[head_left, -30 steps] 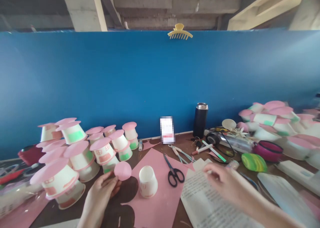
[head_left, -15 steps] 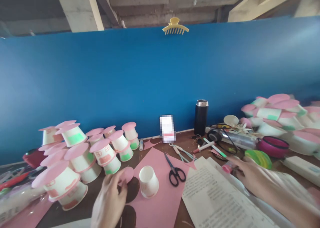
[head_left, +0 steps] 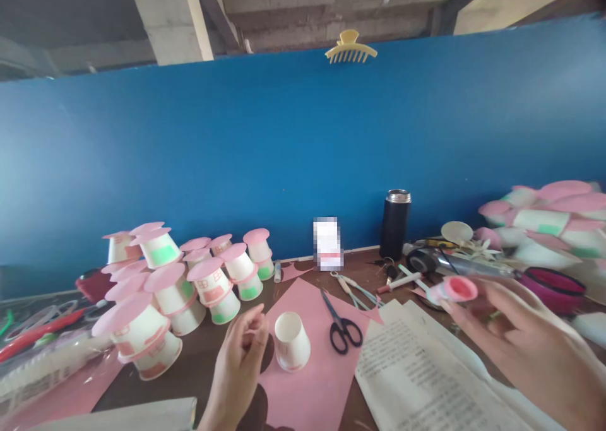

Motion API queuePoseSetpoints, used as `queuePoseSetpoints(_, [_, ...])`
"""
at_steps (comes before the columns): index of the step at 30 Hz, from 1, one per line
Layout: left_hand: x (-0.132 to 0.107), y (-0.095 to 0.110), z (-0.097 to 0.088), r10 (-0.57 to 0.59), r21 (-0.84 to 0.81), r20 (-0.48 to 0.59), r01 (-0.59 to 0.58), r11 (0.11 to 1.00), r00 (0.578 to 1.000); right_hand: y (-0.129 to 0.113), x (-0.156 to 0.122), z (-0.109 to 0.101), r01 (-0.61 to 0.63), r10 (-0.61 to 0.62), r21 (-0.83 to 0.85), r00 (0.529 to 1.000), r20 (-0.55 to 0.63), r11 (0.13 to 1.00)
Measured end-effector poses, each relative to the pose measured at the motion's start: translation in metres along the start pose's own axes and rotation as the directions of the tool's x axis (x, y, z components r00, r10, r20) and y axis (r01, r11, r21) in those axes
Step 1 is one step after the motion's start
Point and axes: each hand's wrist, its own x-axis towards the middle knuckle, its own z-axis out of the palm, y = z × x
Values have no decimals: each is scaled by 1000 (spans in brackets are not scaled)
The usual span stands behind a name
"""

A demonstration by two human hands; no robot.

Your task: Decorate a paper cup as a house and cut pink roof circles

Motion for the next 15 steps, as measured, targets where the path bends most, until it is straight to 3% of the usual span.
queuePoseSetpoints(1, [-2, 0, 4, -22, -45, 31, 23, 999, 999, -15, -1, -3, 8, -9, 67, 1000, 8, 998])
queuePoseSetpoints(3, [-4, 0, 12, -44, -99, 90, 53, 994, 995, -40, -4, -1, -107, 55, 387, 988, 144, 916])
queuePoseSetpoints(6, [-1, 4, 22, -83, -115, 94, 94, 989, 992, -69, -5, 16, -283, 125, 716, 956, 266, 638])
queuePoseSetpoints(8, [7, 13, 22, -100, -114, 43, 104, 988, 994, -83, -4, 29, -381, 160, 784, 924, 349, 490])
queuePoseSetpoints(11, [25, 35, 5, -80, -67, -30, 78, 995, 996, -101, -3, 42, -411, 155, 813, 911, 382, 413])
queuePoseSetpoints(13, [35, 47, -15, 22, 51, -67, -19, 999, 998, -108, -3, 45, -389, 137, 832, 921, 365, 396])
queuePoseSetpoints(15, [40, 49, -35, 234, 176, -97, -215, 961, 967, -113, -2, 47, -372, 128, 848, 928, 350, 379])
